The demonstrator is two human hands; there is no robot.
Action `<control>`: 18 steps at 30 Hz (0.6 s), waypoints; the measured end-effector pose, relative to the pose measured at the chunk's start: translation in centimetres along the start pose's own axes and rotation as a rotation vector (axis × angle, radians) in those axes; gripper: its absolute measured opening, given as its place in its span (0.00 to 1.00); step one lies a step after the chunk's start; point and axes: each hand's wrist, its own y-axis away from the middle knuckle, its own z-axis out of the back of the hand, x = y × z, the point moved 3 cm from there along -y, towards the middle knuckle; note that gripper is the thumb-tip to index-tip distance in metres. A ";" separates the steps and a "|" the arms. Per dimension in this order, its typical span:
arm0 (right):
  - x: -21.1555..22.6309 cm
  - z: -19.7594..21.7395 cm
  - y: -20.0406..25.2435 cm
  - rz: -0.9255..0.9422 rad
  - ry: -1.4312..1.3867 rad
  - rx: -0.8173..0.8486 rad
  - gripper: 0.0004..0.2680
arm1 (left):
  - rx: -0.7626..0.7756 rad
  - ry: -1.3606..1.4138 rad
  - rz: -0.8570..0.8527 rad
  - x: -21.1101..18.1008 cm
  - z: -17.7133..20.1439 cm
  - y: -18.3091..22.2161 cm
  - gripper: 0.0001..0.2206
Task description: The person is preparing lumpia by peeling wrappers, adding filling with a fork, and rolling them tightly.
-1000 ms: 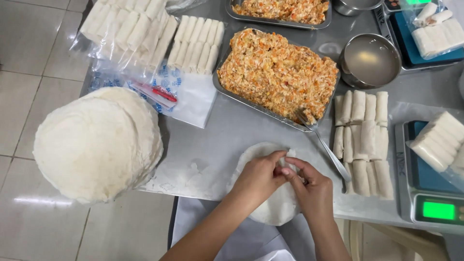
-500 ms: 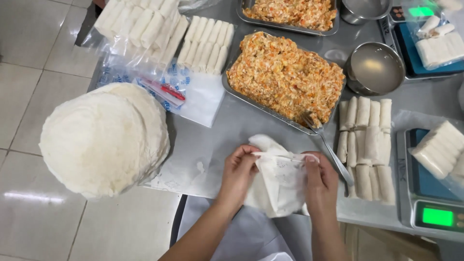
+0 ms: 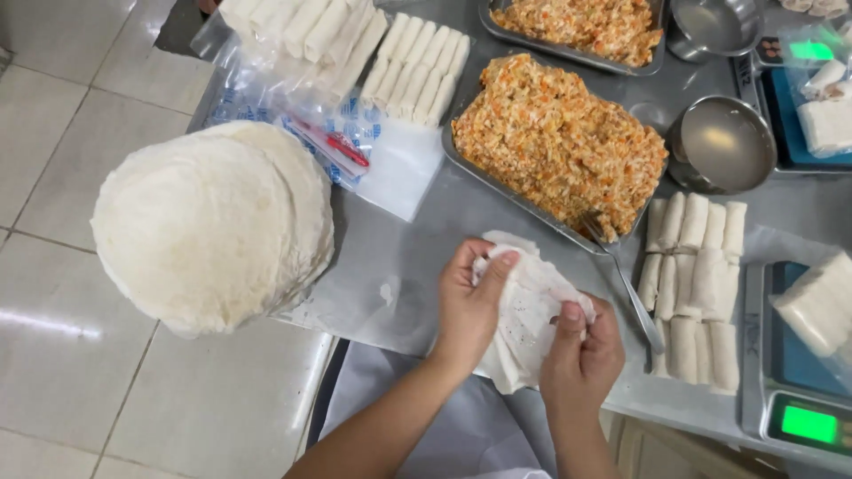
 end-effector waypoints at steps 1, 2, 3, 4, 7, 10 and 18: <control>-0.5 0.2 0.3 0.050 -0.042 -0.092 0.13 | -0.102 0.018 0.024 -0.5 0.5 -0.1 0.09; -1.0 0.2 0.7 0.099 -0.087 -0.184 0.13 | -0.204 0.032 0.046 -1.0 1.0 -0.3 0.09; -1.4 0.3 0.8 0.094 -0.087 -0.176 0.13 | -0.211 0.028 0.051 -1.0 1.2 -0.1 0.09; -1.9 0.3 0.7 0.090 -0.157 -0.217 0.11 | -0.233 0.241 0.077 -1.0 1.3 -0.2 0.10; -3.5 -0.4 -0.7 -0.177 -0.549 -0.074 0.16 | -0.135 0.241 0.025 -0.5 1.6 0.4 0.07; -2.3 -1.0 -1.9 -0.454 -0.699 0.252 0.37 | 0.097 0.000 -0.080 -0.9 0.7 1.3 0.06; -0.6 -0.2 -2.2 -0.286 -0.372 0.288 0.09 | 0.332 -0.269 0.093 -3.2 0.1 1.6 0.26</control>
